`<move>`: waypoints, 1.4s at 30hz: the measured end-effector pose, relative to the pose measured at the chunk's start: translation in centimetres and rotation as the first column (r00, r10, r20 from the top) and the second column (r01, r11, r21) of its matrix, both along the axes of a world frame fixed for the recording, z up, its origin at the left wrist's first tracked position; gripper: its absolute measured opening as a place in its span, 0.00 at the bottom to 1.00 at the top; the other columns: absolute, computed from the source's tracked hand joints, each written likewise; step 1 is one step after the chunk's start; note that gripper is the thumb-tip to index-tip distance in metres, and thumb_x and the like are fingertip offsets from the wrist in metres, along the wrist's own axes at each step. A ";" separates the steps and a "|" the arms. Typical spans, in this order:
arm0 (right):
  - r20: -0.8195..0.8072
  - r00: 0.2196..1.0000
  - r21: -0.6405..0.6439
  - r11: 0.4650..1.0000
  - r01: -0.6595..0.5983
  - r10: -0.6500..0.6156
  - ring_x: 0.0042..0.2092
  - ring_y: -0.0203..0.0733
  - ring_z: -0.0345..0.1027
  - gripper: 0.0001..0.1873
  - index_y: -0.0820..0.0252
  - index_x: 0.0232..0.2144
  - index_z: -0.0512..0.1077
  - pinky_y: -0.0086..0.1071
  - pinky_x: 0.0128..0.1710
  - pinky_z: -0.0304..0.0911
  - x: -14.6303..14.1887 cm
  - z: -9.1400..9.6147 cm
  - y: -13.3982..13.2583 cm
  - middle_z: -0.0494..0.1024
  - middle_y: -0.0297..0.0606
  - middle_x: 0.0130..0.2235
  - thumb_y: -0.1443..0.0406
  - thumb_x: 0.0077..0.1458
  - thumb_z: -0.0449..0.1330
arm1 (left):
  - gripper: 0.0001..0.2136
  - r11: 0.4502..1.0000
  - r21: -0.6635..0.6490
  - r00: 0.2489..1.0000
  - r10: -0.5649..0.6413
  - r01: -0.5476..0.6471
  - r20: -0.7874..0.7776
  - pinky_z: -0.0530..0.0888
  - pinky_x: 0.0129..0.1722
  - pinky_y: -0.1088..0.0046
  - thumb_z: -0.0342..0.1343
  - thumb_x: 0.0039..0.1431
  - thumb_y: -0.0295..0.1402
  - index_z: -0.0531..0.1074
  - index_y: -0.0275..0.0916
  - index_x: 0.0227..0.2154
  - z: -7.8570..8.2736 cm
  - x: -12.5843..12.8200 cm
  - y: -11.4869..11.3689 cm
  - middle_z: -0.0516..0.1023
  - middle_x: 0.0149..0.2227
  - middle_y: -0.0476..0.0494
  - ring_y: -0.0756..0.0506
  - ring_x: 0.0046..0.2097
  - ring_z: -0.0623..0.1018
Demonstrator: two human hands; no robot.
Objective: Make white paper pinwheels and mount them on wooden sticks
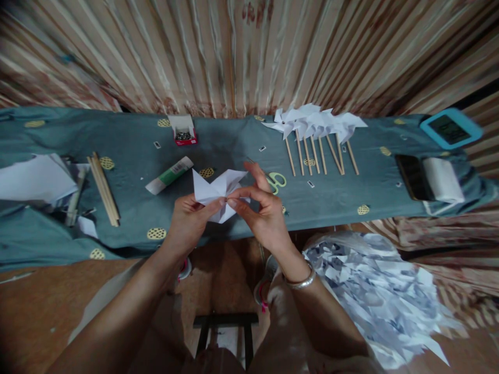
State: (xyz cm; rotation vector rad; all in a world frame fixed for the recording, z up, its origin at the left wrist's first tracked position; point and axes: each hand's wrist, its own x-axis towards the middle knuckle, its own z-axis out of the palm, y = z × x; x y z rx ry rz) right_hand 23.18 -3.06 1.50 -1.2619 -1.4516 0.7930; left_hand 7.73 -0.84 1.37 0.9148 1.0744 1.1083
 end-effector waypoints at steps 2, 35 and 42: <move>-0.003 1.000 0.007 1.000 -0.004 0.004 0.69 0.49 0.51 0.02 0.48 0.32 0.79 0.51 0.69 0.46 0.0 0.0 0.0 0.65 0.27 0.65 0.63 0.55 0.66 | 0.08 1.000 0.006 1.000 0.000 0.000 -0.013 0.73 0.31 0.73 0.70 0.41 0.35 0.81 0.38 0.26 0.0 0.0 0.0 0.83 0.28 0.47 0.49 0.27 0.76; -0.031 0.999 -0.063 0.998 0.024 -0.025 0.69 0.48 0.52 0.01 0.48 0.31 0.79 0.50 0.69 0.44 -0.3 -0.2 -0.1 0.68 0.29 0.63 0.62 0.53 0.66 | 0.10 0.999 0.027 0.999 -0.037 0.037 0.010 0.72 0.29 0.74 0.70 0.40 0.37 0.81 0.36 0.25 0.0 -0.2 -0.2 0.81 0.26 0.47 0.50 0.26 0.75; -0.097 0.995 -0.094 0.995 0.016 -0.025 0.67 0.47 0.57 0.01 0.48 0.30 0.79 0.49 0.69 0.45 -0.3 -0.5 0.1 0.69 0.30 0.63 0.62 0.52 0.67 | 0.13 0.998 0.013 0.998 -0.064 0.064 0.000 0.73 0.29 0.74 0.72 0.38 0.40 0.81 0.37 0.25 0.1 -0.4 -0.1 0.82 0.26 0.47 0.49 0.26 0.75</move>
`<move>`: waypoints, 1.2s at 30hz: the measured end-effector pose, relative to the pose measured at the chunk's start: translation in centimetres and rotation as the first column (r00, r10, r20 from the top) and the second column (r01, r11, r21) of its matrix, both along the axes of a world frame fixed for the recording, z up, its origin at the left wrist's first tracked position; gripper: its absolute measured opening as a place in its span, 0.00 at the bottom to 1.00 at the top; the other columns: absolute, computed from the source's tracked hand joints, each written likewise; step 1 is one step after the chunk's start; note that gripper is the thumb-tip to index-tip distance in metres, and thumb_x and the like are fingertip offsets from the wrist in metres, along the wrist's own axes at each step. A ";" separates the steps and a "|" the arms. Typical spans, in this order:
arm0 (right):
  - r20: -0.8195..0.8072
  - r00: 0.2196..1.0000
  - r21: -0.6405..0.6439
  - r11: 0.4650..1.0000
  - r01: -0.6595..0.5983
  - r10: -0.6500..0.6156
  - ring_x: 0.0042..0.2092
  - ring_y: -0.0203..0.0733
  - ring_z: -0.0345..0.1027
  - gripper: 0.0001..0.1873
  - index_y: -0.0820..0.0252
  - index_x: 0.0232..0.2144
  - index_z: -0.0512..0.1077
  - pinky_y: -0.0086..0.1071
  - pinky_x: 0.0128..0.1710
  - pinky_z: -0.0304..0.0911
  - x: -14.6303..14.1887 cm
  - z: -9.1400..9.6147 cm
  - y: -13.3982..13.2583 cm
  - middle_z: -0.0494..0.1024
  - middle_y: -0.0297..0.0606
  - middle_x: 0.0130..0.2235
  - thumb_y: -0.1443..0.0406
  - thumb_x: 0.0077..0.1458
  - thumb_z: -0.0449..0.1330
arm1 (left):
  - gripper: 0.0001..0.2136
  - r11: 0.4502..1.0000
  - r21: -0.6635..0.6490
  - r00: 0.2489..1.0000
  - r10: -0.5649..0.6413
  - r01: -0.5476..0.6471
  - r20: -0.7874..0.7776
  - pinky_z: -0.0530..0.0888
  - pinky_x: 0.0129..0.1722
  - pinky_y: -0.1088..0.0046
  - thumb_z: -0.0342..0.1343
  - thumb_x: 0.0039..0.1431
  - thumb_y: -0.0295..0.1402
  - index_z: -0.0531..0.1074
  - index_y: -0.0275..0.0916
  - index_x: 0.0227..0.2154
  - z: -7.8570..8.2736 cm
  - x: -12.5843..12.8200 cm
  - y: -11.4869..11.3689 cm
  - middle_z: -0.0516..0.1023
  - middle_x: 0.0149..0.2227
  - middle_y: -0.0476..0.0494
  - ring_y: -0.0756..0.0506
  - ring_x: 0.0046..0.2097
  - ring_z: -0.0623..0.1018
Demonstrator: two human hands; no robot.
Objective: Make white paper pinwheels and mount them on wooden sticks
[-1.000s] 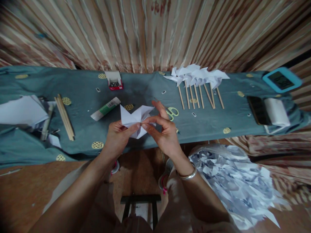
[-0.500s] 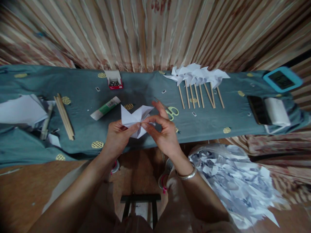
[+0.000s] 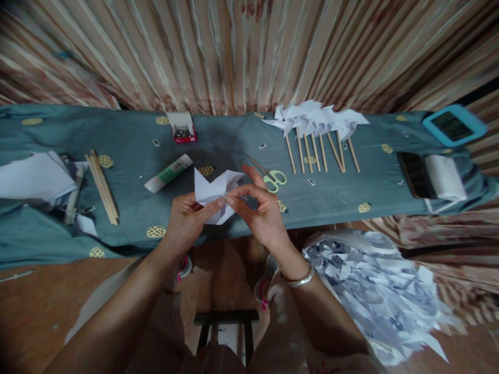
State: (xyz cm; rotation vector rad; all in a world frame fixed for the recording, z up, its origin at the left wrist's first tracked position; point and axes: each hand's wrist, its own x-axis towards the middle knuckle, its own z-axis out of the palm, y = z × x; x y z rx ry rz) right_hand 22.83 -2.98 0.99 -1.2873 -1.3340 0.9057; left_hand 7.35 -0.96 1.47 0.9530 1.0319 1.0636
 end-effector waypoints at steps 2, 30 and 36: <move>-0.014 1.000 -0.010 1.000 0.000 0.000 0.67 0.47 0.57 0.01 0.49 0.29 0.78 0.48 0.69 0.45 -0.1 -0.1 0.0 0.69 0.30 0.63 0.61 0.52 0.67 | 0.14 1.000 0.003 1.000 0.004 -0.004 0.004 0.73 0.28 0.74 0.72 0.37 0.41 0.81 0.37 0.25 -0.1 0.0 0.0 0.82 0.26 0.46 0.49 0.26 0.75; -0.603 0.793 -0.272 0.957 -0.105 -0.085 0.30 0.35 0.74 0.33 0.53 0.47 0.66 0.27 0.31 0.68 -1.9 -0.1 0.6 0.82 0.27 0.31 0.66 0.38 0.74 | 0.18 0.997 -0.077 0.999 0.006 -0.003 0.035 0.66 0.25 0.77 0.72 0.34 0.45 0.79 0.34 0.22 -1.2 -0.3 0.2 0.76 0.21 0.50 0.53 0.24 0.68; -0.589 0.802 -0.257 0.964 -0.067 -0.101 0.31 0.35 0.74 0.31 0.52 0.46 0.66 0.28 0.33 0.69 -2.1 -0.6 0.7 0.81 0.27 0.32 0.65 0.39 0.73 | 0.16 0.997 -0.060 0.998 0.044 -0.042 0.046 0.68 0.26 0.76 0.72 0.35 0.42 0.80 0.34 0.24 -1.2 -0.1 0.3 0.78 0.23 0.49 0.52 0.24 0.70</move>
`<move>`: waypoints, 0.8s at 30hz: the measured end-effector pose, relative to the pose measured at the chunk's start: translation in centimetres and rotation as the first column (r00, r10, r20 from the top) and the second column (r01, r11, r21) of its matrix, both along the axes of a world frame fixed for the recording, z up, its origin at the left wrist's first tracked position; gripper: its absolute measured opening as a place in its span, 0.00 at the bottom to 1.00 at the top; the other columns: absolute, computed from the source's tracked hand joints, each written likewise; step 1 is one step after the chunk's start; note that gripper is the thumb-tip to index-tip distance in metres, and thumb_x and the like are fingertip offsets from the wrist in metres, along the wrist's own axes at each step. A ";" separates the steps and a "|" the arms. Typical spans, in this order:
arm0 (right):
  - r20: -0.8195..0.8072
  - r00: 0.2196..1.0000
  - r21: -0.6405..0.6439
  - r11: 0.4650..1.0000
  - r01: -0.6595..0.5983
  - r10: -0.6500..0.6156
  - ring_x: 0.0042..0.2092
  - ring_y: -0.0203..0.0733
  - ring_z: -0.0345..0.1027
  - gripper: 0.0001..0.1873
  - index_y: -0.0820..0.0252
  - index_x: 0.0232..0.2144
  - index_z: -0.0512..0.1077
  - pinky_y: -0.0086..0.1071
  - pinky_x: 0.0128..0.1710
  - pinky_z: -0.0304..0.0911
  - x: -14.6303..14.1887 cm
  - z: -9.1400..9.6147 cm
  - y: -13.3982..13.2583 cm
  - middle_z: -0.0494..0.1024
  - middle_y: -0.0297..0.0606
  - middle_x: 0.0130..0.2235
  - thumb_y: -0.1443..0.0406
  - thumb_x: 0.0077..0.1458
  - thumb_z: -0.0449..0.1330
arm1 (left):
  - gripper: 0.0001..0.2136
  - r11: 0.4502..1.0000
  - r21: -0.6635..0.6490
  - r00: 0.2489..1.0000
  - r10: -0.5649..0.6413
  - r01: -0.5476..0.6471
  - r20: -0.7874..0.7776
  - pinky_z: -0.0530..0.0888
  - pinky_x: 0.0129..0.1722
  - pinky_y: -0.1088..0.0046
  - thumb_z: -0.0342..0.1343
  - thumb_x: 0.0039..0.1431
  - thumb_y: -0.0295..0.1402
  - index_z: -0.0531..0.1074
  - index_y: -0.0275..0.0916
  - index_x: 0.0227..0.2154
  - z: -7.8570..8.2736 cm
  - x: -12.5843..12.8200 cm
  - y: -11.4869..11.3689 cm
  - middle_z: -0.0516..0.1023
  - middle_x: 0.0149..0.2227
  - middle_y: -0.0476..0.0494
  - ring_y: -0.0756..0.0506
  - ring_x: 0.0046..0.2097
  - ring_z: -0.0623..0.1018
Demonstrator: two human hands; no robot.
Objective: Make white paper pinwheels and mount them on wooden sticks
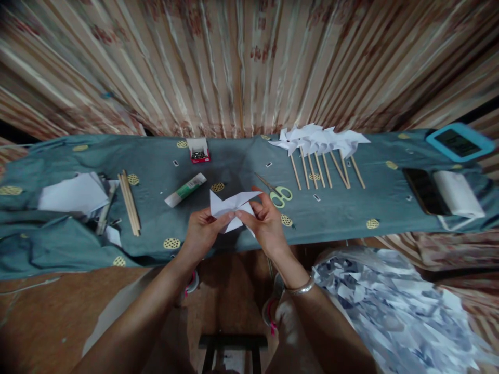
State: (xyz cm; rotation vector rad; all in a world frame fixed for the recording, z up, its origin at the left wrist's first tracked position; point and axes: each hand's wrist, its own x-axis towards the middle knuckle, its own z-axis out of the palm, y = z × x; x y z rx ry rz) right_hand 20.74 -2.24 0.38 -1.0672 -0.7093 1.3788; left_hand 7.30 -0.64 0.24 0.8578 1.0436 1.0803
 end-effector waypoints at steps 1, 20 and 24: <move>0.002 1.000 0.004 1.000 0.003 -0.003 0.31 0.35 0.74 0.31 0.52 0.46 0.66 0.28 0.33 0.70 0.0 -0.1 0.0 0.81 0.26 0.32 0.65 0.39 0.73 | 0.15 1.000 0.004 1.000 0.002 -0.002 0.005 0.69 0.26 0.76 0.72 0.35 0.41 0.81 0.35 0.24 0.0 0.0 0.0 0.78 0.23 0.49 0.52 0.24 0.70; 0.028 0.999 0.000 0.999 0.034 -0.034 0.32 0.37 0.73 0.32 0.51 0.45 0.67 0.31 0.36 0.69 -0.4 -0.1 0.1 0.80 0.26 0.31 0.62 0.37 0.74 | 0.11 0.998 0.055 0.999 0.028 -0.027 -0.025 0.70 0.28 0.75 0.71 0.39 0.37 0.81 0.36 0.26 0.2 0.1 0.3 0.79 0.24 0.49 0.51 0.25 0.72; 0.037 0.998 -0.002 0.999 0.042 -0.042 0.34 0.37 0.74 0.31 0.51 0.45 0.68 0.32 0.38 0.69 -0.5 -0.1 0.1 0.80 0.27 0.33 0.60 0.37 0.74 | 0.12 0.997 0.069 0.997 0.033 -0.029 -0.066 0.70 0.28 0.75 0.70 0.40 0.38 0.81 0.35 0.25 0.5 0.0 0.3 0.79 0.23 0.48 0.50 0.26 0.72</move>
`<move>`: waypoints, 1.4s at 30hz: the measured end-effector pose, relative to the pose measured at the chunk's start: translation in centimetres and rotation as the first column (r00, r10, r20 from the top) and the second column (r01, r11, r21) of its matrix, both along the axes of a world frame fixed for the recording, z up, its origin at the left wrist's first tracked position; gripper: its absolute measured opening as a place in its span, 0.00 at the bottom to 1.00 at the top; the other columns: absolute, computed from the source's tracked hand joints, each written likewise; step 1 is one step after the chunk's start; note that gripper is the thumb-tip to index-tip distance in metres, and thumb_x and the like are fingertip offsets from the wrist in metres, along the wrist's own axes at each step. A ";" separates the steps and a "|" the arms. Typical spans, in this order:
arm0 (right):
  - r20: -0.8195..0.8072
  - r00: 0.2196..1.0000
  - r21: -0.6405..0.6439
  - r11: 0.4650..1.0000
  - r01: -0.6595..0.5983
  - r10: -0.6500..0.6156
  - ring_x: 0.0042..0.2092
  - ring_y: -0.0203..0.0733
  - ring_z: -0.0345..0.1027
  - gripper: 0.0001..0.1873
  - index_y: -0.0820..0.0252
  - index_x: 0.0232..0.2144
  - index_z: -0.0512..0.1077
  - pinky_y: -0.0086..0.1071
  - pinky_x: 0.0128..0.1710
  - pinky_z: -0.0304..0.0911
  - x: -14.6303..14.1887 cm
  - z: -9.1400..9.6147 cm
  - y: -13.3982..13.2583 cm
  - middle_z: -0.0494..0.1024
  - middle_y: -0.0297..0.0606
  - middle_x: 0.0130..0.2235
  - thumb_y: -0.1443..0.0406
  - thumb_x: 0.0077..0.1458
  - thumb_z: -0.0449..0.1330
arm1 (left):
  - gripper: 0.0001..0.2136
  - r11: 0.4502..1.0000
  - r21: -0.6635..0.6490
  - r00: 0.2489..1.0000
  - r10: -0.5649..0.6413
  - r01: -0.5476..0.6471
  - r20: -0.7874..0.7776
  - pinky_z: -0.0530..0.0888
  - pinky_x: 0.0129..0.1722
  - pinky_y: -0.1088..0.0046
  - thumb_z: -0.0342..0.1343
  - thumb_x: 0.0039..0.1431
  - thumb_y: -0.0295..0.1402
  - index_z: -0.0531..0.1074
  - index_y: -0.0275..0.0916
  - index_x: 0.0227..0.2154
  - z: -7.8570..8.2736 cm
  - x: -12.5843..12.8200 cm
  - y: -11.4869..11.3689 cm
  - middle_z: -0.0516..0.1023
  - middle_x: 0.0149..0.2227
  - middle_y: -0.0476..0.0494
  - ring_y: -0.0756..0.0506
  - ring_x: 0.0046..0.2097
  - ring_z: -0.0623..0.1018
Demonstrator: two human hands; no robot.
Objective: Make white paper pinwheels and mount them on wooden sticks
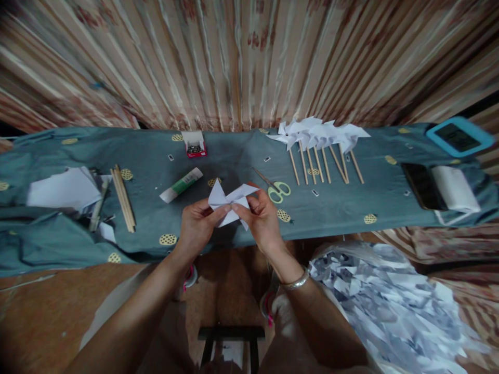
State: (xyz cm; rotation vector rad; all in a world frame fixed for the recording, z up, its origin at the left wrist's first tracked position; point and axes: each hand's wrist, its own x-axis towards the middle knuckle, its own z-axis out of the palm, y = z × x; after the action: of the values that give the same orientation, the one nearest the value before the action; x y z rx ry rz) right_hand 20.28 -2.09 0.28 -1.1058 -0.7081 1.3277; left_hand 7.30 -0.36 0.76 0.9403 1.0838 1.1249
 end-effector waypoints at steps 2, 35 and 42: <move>0.000 1.000 -0.007 1.000 0.005 -0.005 0.33 0.37 0.74 0.31 0.51 0.44 0.68 0.32 0.37 0.69 0.0 0.0 0.0 0.80 0.27 0.32 0.60 0.37 0.74 | 0.12 1.000 0.005 1.000 -0.001 0.002 -0.019 0.69 0.28 0.75 0.70 0.40 0.39 0.80 0.35 0.25 0.0 0.0 0.0 0.78 0.23 0.49 0.50 0.26 0.72; 0.005 1.000 -0.022 1.000 0.014 -0.014 0.33 0.39 0.73 0.29 0.52 0.42 0.69 0.33 0.37 0.69 0.0 -0.3 0.1 0.80 0.27 0.30 0.63 0.36 0.74 | 0.13 1.000 -0.024 0.998 -0.009 0.010 0.055 0.73 0.32 0.72 0.71 0.37 0.38 0.81 0.37 0.26 -0.4 0.0 0.1 0.82 0.27 0.47 0.49 0.28 0.75; 0.009 1.000 -0.017 1.000 -0.016 0.016 0.34 0.39 0.72 0.27 0.52 0.42 0.70 0.34 0.36 0.69 0.0 -0.3 0.0 0.80 0.28 0.32 0.62 0.37 0.74 | 0.14 0.997 -0.066 0.994 -0.042 0.049 0.099 0.73 0.33 0.72 0.72 0.37 0.39 0.81 0.37 0.27 -0.5 -0.3 0.1 0.81 0.27 0.48 0.49 0.28 0.75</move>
State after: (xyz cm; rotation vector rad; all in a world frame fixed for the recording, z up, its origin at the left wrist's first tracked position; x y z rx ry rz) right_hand 20.25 -2.11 -0.07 -1.1221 -0.7147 1.3454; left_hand 7.02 -0.22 0.29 0.8439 1.0110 1.0783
